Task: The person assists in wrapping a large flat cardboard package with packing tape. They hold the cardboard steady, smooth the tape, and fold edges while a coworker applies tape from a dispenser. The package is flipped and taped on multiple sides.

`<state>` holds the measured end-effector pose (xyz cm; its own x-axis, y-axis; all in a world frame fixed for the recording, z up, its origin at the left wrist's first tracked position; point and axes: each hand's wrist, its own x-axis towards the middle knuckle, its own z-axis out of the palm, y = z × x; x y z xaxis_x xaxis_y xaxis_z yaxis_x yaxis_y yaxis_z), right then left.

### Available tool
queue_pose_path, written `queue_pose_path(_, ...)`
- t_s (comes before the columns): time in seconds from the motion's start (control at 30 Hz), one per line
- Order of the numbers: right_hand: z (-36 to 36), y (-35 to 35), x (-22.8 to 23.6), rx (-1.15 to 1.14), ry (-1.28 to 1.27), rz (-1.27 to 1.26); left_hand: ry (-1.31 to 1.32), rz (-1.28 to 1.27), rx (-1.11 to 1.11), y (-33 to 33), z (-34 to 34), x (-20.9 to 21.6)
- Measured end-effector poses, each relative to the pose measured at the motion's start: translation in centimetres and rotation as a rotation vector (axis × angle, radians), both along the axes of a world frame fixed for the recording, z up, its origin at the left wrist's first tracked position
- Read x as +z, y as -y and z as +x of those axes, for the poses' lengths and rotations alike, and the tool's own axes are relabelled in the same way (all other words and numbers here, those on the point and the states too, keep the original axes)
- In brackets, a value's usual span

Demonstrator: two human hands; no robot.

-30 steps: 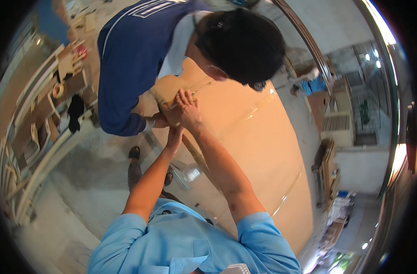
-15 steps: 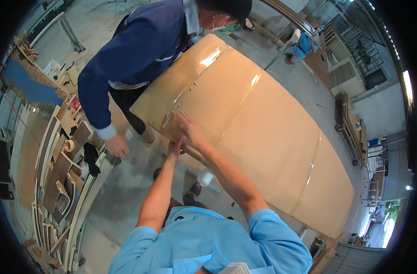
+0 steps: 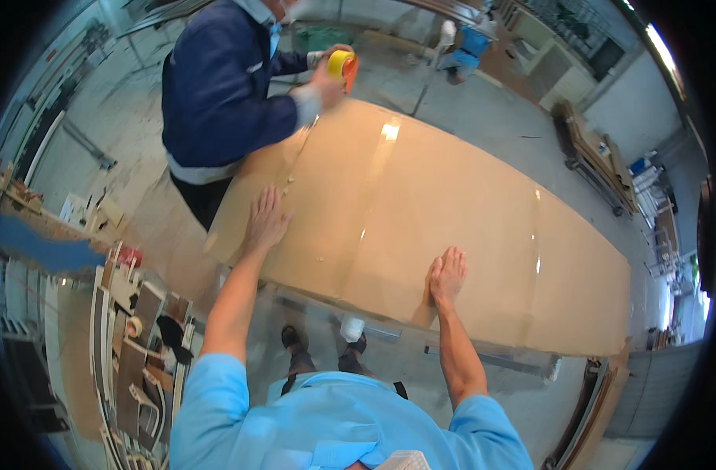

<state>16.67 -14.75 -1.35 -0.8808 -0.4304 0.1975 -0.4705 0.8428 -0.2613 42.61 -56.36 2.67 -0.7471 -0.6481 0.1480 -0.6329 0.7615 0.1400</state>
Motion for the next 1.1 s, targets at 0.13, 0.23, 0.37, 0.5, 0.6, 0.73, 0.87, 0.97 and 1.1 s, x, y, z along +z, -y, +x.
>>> queue_pose_path(0.13,0.4,0.2,0.7,0.012,-0.011,-0.002,0.108,0.011,-0.044,3.8,-3.1,-0.6)
queue_pose_path(0.23,0.5,0.3,1.1,-0.008,-0.039,0.021,0.128,-0.037,-0.073,5.4,-5.5,-0.6)
queue_pose_path(0.37,0.6,0.3,1.5,-0.013,-0.048,0.011,0.218,-0.031,-0.066,7.0,-10.0,-0.3)
queue_pose_path(0.5,0.8,0.4,2.1,-0.016,-0.043,0.003,0.155,-0.021,-0.006,7.9,-13.8,-0.9)
queue_pose_path(0.6,0.8,0.5,2.2,-0.019,-0.028,-0.016,0.157,-0.051,-0.023,6.7,-14.2,-1.4)
queue_pose_path(0.73,0.7,0.6,1.9,-0.035,-0.039,-0.028,0.288,0.075,-0.109,1.3,-12.8,-1.4)
queue_pose_path(0.87,0.5,0.5,1.4,-0.030,-0.035,-0.013,0.233,0.247,-0.227,-6.3,-8.4,-1.0)
queue_pose_path(0.97,0.2,0.2,0.9,0.000,-0.060,-0.030,0.173,0.263,-0.372,-12.0,-3.1,-1.0)
queue_pose_path(1.1,-0.3,-0.2,0.1,-0.008,-0.048,0.009,0.041,0.336,-0.361,-17.5,3.7,-0.9)
